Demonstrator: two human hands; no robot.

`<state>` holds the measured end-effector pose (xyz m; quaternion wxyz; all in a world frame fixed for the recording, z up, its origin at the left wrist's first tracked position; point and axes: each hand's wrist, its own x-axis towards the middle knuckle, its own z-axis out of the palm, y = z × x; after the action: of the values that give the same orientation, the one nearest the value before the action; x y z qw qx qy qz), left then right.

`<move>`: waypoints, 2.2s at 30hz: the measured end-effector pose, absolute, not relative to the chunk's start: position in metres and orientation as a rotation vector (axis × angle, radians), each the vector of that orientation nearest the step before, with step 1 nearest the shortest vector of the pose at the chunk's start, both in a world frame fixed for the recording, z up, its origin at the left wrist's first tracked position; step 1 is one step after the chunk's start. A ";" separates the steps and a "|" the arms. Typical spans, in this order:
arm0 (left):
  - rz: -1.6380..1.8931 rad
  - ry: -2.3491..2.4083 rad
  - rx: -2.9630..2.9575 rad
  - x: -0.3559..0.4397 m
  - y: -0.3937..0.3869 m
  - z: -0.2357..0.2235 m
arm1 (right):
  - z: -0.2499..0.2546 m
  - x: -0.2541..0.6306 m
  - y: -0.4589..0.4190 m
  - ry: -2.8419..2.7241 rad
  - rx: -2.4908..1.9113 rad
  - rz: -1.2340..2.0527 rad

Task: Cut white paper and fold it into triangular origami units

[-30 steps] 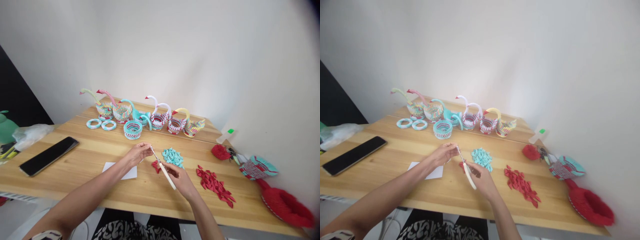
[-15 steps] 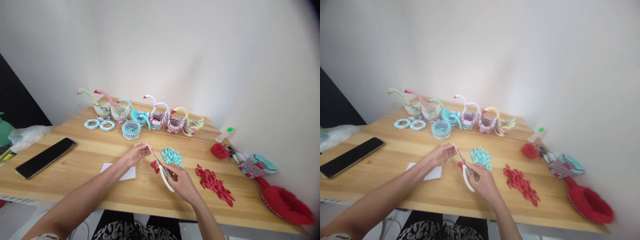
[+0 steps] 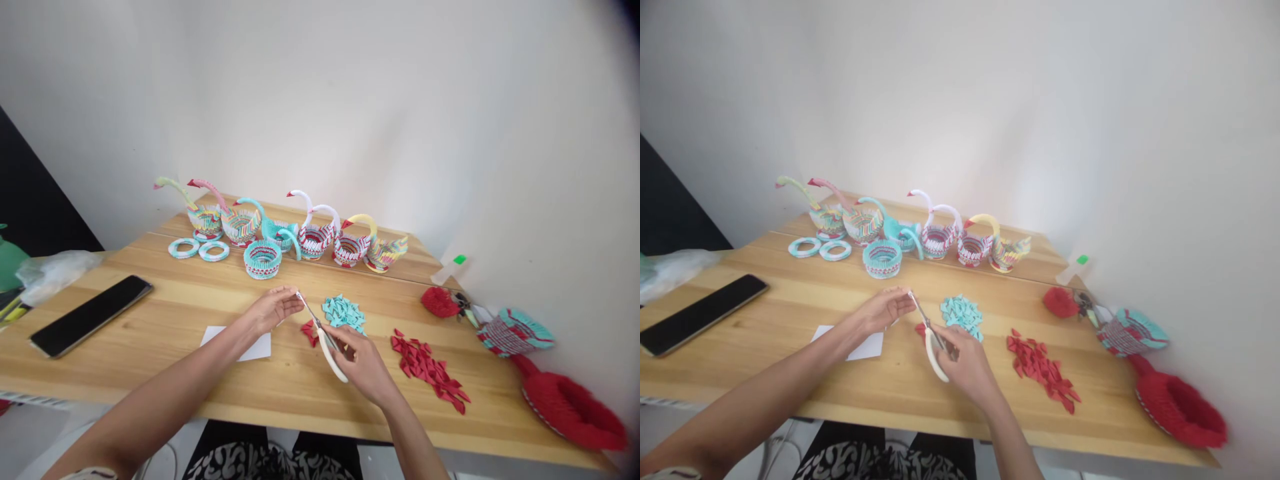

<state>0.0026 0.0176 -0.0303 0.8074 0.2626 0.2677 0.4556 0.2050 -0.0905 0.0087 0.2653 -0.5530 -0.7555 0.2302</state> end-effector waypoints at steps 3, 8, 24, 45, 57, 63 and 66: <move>0.981 0.580 0.613 0.004 0.016 -0.029 | 0.013 0.199 -0.092 -2.067 -1.494 0.502; 1.022 0.606 0.626 0.005 0.014 -0.026 | 0.016 0.197 -0.090 -2.065 -1.506 0.519; 0.989 0.596 0.490 0.001 0.018 -0.022 | 0.017 0.205 -0.090 -1.961 -1.434 0.790; 0.969 0.580 0.491 0.002 0.018 -0.024 | 0.015 0.207 -0.092 -2.007 -1.451 0.734; 1.095 0.617 0.698 -0.006 0.020 -0.015 | 0.028 0.204 -0.082 -2.159 -1.460 0.520; 1.305 0.722 0.871 -0.028 0.036 -0.002 | 0.026 0.288 -0.028 -2.076 -1.821 0.183; 1.244 0.922 1.178 -0.029 0.037 0.004 | 0.008 0.322 0.002 -2.044 -2.076 -0.021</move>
<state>-0.0289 0.0373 0.0044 0.5632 0.5004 0.3916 0.5283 0.3221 0.0019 0.0080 0.1138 -0.7080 -0.6969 -0.0070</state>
